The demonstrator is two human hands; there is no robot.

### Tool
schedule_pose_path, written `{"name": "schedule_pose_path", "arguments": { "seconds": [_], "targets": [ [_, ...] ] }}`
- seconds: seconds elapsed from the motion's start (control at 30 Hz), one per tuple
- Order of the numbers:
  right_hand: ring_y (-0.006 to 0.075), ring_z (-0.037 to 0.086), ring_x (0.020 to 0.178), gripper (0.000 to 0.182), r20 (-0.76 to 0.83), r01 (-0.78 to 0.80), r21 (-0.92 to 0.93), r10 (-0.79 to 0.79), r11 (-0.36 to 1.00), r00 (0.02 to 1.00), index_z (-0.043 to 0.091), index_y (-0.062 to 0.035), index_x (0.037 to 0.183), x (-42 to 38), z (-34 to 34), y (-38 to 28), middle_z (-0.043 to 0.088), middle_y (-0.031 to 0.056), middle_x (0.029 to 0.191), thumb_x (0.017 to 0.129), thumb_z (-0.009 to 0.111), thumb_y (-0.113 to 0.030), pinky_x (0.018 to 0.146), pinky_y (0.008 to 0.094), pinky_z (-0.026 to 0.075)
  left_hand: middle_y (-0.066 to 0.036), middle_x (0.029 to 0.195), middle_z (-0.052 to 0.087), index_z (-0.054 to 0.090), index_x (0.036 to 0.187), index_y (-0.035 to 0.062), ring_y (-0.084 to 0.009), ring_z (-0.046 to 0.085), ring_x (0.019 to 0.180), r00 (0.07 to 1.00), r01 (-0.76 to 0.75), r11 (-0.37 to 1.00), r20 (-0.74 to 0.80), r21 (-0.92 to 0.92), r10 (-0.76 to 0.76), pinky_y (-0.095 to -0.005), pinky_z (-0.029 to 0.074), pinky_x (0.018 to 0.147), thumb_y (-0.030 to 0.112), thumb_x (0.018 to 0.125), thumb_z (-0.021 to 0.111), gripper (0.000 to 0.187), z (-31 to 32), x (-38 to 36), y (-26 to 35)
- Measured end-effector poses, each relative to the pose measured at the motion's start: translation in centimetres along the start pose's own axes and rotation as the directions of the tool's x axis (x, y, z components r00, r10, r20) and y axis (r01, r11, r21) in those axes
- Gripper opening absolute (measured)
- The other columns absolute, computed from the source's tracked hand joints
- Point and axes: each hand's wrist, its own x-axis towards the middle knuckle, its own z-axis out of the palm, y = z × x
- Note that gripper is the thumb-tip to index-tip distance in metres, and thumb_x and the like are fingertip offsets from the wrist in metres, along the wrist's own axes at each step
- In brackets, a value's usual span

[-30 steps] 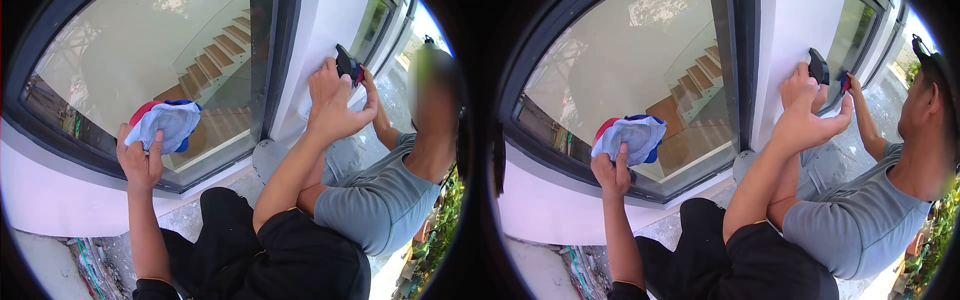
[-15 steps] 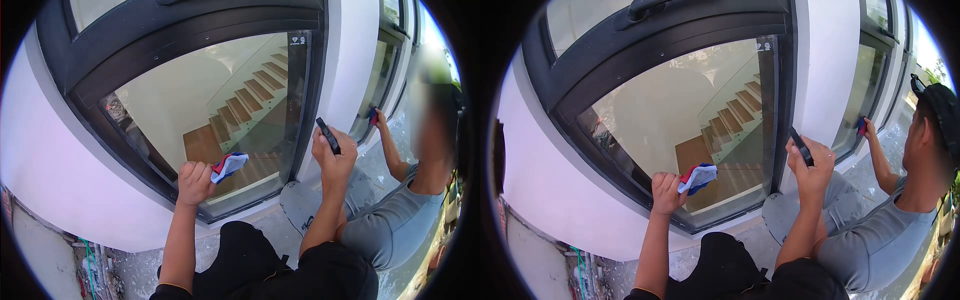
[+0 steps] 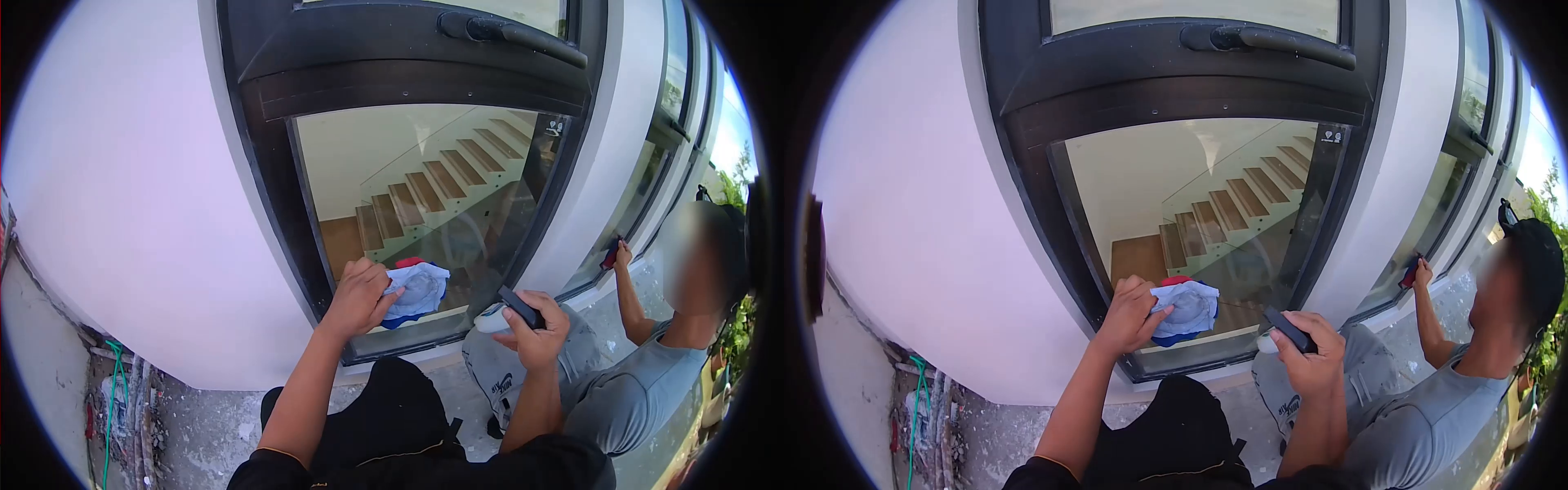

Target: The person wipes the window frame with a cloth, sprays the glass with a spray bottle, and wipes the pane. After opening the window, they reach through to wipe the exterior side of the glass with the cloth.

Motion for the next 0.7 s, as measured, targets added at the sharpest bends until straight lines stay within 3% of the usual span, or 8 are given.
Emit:
{"name": "schedule_pose_path", "arguments": {
  "seconds": [0.1, 0.17, 0.23, 0.33, 0.4, 0.5, 0.6, 0.7],
  "targets": [
    [0.0122, 0.067, 0.077, 0.026, -0.095, 0.06, 0.123, -0.049, 0.991, 0.994, 0.07, 0.0054, 0.107, -0.4, 2.9, -2.0, 0.071, 0.0109, 0.099, 0.083, 0.078, 0.004, 0.071, 0.0237, 0.054, -0.016, 0.082, 0.054, 0.056, 0.084, 0.0003, -0.0341, 0.049, 0.085, 1.0, -0.013, 0.994, -0.007, -0.111, 0.012, -0.0424, 0.038, 0.083, 0.023, 0.092, 0.065, 0.025, 0.1, -0.1, -0.8],
    [0.0114, 0.066, 0.084, 0.028, -0.086, -0.02, 0.266, 0.044, 0.964, 0.995, 0.069, 0.0058, 0.109, -0.6, 5.7, -3.5, 0.071, 0.0096, 0.099, 0.084, 0.079, 0.001, 0.077, 0.0241, 0.053, -0.019, 0.086, 0.057, 0.057, 0.088, 0.0, -0.0359, 0.052, 0.088, 0.999, 0.007, 0.99, 0.032, -0.144, -0.003, -0.0442, 0.04, 0.085, 0.024, 0.096, 0.062, 0.026, -0.9, -0.2, -0.6],
    [0.0107, 0.065, 0.089, 0.03, -0.048, -0.073, 0.389, 0.099, 0.918, 0.994, 0.067, 0.0069, 0.112, -0.6, 7.9, -4.7, 0.07, 0.0085, 0.099, 0.086, 0.079, -0.003, 0.082, 0.0243, 0.052, -0.018, 0.095, 0.063, 0.059, 0.097, -0.0018, -0.034, 0.056, 0.094, 0.958, 0.285, 0.88, 0.137, -0.379, -0.251, -0.0448, 0.043, 0.088, 0.027, 0.1, 0.058, 0.029, -1.0, -0.9, -0.2],
    [0.0106, 0.064, 0.09, 0.029, -0.079, -0.072, 0.371, 0.109, 0.926, 0.991, 0.067, 0.0069, 0.111, -1.1, 10.6, -4.9, 0.07, 0.0085, 0.099, 0.087, 0.079, -0.004, 0.082, 0.0246, 0.052, -0.016, 0.126, 0.065, 0.058, 0.121, -0.0035, -0.0318, 0.061, 0.115, 0.854, 0.485, 0.475, 0.282, -0.734, -0.436, -0.046, 0.047, 0.1, 0.038, 0.107, 0.05, 0.044, 2.3, -6.3, -2.1],
    [0.0107, 0.064, 0.089, 0.024, -0.079, -0.053, 0.345, 0.085, 0.937, 0.993, 0.067, 0.0059, 0.107, -1.6, 11.8, -5.1, 0.07, 0.008, 0.098, 0.088, 0.078, -0.004, 0.082, 0.0253, 0.052, -0.016, 0.143, 0.054, 0.043, 0.144, -0.0007, -0.0302, 0.055, 0.129, 0.735, 0.417, -0.204, 0.46, -0.886, -0.498, -0.0457, 0.042, 0.112, 0.04, 0.107, 0.048, 0.055, 2.9, -11.0, -0.4],
    [0.0122, 0.064, 0.089, 0.02, -0.053, -0.06, 0.352, 0.084, 0.934, 0.995, 0.065, 0.0041, 0.102, -3.8, 13.6, -4.1, 0.069, 0.01, 0.098, 0.088, 0.078, -0.003, 0.083, 0.0265, 0.052, -0.017, 0.148, 0.049, 0.036, 0.15, 0.0024, -0.0328, 0.052, 0.135, 0.612, 0.289, -0.439, 0.517, -0.851, -0.598, -0.0461, 0.038, 0.116, 0.043, 0.106, 0.048, 0.061, 4.7, -17.8, 2.2],
    [0.0146, 0.066, 0.092, 0.024, -0.042, 0.129, 0.265, -0.122, 0.956, 0.992, 0.063, 0.0044, 0.105, -6.3, 15.6, -2.7, 0.068, 0.0139, 0.103, 0.087, 0.078, 0.0, 0.082, 0.0278, 0.053, -0.019, 0.148, 0.05, 0.037, 0.15, 0.0027, -0.0329, 0.053, 0.134, 0.538, 0.154, -0.643, 0.61, -0.75, -0.582, -0.0471, 0.039, 0.114, 0.045, 0.105, 0.049, 0.063, 7.2, -22.1, 4.3],
    [0.0174, 0.064, 0.1, 0.045, 0.079, 0.052, 0.378, -0.089, 0.924, 0.993, 0.056, 0.0043, 0.119, -9.3, 16.8, -2.6, 0.063, 0.0153, 0.108, 0.081, 0.081, 0.0, 0.086, 0.03, 0.055, -0.018, 0.14, 0.055, 0.039, 0.147, 0.0039, -0.0326, 0.059, 0.124, 0.409, 0.147, -0.678, 0.668, -0.721, -0.622, -0.0465, 0.045, 0.11, 0.042, 0.105, 0.049, 0.057, 10.4, -23.5, 4.7]
  ]
}}
